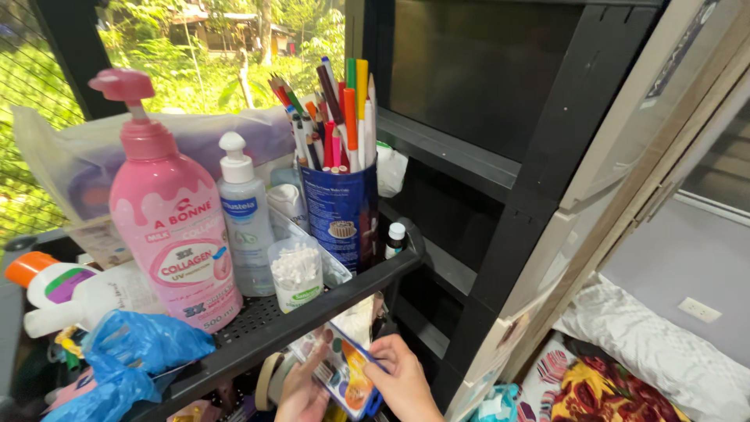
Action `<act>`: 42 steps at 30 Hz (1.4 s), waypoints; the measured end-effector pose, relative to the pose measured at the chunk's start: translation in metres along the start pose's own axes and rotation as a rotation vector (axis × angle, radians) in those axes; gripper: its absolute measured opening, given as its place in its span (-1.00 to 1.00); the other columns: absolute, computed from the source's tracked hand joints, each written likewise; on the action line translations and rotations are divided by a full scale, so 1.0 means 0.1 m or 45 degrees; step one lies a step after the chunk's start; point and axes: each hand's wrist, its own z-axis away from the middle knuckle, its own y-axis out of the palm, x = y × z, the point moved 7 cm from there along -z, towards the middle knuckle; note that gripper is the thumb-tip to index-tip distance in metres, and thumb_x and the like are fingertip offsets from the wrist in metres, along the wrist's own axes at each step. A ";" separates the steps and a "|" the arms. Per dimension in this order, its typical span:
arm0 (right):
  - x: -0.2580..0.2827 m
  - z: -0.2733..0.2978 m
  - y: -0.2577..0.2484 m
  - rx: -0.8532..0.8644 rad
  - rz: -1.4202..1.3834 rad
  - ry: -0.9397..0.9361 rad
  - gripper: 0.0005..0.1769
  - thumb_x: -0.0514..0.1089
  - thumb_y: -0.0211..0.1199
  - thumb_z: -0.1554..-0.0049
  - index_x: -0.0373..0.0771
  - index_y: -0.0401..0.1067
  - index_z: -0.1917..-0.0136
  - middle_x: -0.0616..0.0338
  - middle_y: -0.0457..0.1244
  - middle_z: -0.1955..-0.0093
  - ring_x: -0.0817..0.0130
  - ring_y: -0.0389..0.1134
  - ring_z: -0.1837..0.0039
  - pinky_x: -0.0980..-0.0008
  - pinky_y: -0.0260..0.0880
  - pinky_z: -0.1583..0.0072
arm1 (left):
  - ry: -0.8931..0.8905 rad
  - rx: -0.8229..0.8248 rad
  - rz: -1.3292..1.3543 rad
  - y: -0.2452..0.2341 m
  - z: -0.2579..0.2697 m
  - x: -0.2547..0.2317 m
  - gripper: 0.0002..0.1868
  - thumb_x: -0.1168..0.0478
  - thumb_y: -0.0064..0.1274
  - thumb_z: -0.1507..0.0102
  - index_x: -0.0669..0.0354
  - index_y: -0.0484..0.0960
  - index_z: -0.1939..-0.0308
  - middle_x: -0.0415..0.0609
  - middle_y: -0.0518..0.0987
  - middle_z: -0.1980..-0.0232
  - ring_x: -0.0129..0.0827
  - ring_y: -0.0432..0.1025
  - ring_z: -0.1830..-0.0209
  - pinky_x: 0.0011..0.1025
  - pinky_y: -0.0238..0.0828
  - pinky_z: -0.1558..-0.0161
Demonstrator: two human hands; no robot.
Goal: The person moves various personal care items, including bottles, a makeup palette, and a pen holder, from a black rolling cart onto a nearby bed. The person then sprays a cleaning solution onto a yellow cloth and wipes the top shelf of the cart.
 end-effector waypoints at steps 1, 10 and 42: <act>0.01 -0.04 0.01 -0.052 -0.027 0.034 -0.63 -0.30 0.34 -0.04 -0.36 0.35 -0.11 0.14 0.42 0.07 0.44 0.49 -0.01 0.44 0.47 -0.09 | 0.033 -0.010 -0.048 -0.02 -0.04 0.00 -0.59 0.34 0.12 -0.20 0.29 0.56 -0.15 0.05 0.69 0.01 -0.18 0.60 0.07 -0.13 0.56 0.07; 0.12 -0.14 0.24 0.054 0.259 0.359 -0.67 -0.02 0.18 -0.22 -0.34 0.55 0.00 0.10 0.38 0.17 0.41 0.40 0.15 0.42 0.42 0.07 | 0.000 -0.061 -0.132 -0.19 0.13 -0.09 -0.56 0.33 0.12 -0.25 0.30 0.54 -0.22 0.12 0.68 -0.01 -0.17 0.60 0.06 -0.17 0.56 0.06; 0.53 -1.09 0.54 -0.094 1.786 -0.260 -0.67 -0.02 0.12 -0.12 -0.24 0.55 0.00 -0.13 0.38 -0.09 -0.10 0.40 -0.14 0.05 0.44 -0.13 | -0.112 -0.055 0.326 -0.29 0.22 -0.10 -0.61 0.12 -0.09 -0.33 0.11 0.57 -0.21 -0.03 0.61 0.02 -0.23 0.53 0.06 -0.18 0.52 0.05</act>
